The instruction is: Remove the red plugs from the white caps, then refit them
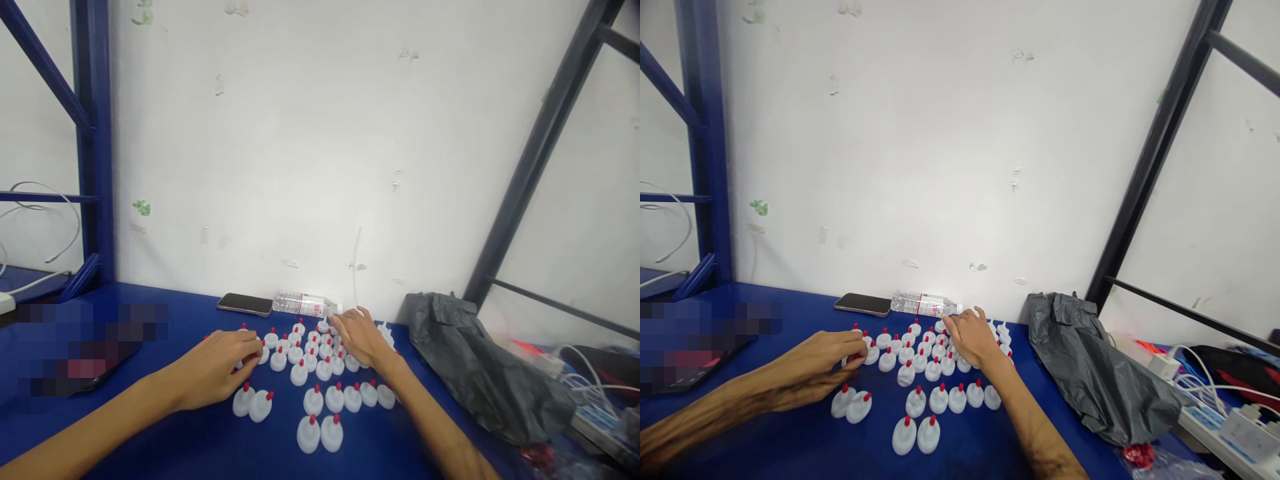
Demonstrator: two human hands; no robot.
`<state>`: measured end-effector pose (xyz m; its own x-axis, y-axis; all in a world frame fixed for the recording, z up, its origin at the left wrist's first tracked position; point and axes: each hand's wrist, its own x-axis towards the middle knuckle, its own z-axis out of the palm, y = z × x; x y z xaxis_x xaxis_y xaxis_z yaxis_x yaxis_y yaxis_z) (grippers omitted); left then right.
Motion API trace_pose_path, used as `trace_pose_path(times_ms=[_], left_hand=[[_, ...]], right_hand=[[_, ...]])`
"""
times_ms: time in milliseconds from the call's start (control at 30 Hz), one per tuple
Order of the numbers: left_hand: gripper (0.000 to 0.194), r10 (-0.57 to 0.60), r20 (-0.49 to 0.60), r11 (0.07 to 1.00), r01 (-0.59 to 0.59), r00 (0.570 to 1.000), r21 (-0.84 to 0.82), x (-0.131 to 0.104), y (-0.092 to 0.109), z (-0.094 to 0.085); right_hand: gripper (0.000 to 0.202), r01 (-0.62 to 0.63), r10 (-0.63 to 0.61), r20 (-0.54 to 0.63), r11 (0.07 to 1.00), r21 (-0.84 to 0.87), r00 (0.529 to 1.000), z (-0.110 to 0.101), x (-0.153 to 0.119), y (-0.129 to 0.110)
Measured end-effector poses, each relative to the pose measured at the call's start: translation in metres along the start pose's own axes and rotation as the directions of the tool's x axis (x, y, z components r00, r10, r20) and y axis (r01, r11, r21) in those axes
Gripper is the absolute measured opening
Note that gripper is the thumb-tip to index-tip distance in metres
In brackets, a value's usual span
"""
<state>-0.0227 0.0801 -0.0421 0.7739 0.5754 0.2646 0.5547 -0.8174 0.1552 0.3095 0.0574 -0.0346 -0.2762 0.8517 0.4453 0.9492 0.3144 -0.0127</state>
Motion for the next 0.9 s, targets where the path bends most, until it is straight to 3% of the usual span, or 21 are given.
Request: trace_pose_path(times_ms=[267, 433, 700, 800, 900], left_hand=[[0.021, 0.043, -0.033, 0.999, -0.043, 0.999, -0.017, -0.002, -0.004, 0.006], [0.022, 0.035, -0.025, 0.999, -0.035, 0.999, 0.012, -0.001, -0.008, 0.011], [0.021, 0.025, -0.010, 0.999, -0.025, 1.000, 0.029, 0.000, -0.006, 0.007], [0.026, 0.008, -0.034, 0.998, -0.006, 0.999, 0.061, 0.000, -0.004, 0.003], [0.029, -0.013, -0.112, 0.999, 0.019, 0.994, 0.048, 0.000, -0.001, -0.002]], right_hand=[[0.055, 0.012, -0.010, -0.028, 0.999, 0.043, 1.000, -0.001, 0.000, -0.001], [0.049, 0.056, -0.052, -0.036, 0.993, 0.108, 0.998, -0.005, 0.001, -0.022], [0.052, 0.143, -0.155, 0.055, 0.973, 0.184, 0.986, 0.014, 0.030, -0.051], [0.057, 0.151, -0.163, 0.043, 0.967, 0.204, 0.986, 0.009, 0.039, -0.052], [0.040, 0.160, -0.159, -0.023, 0.964, 0.213, 0.987, -0.004, 0.037, -0.055]])
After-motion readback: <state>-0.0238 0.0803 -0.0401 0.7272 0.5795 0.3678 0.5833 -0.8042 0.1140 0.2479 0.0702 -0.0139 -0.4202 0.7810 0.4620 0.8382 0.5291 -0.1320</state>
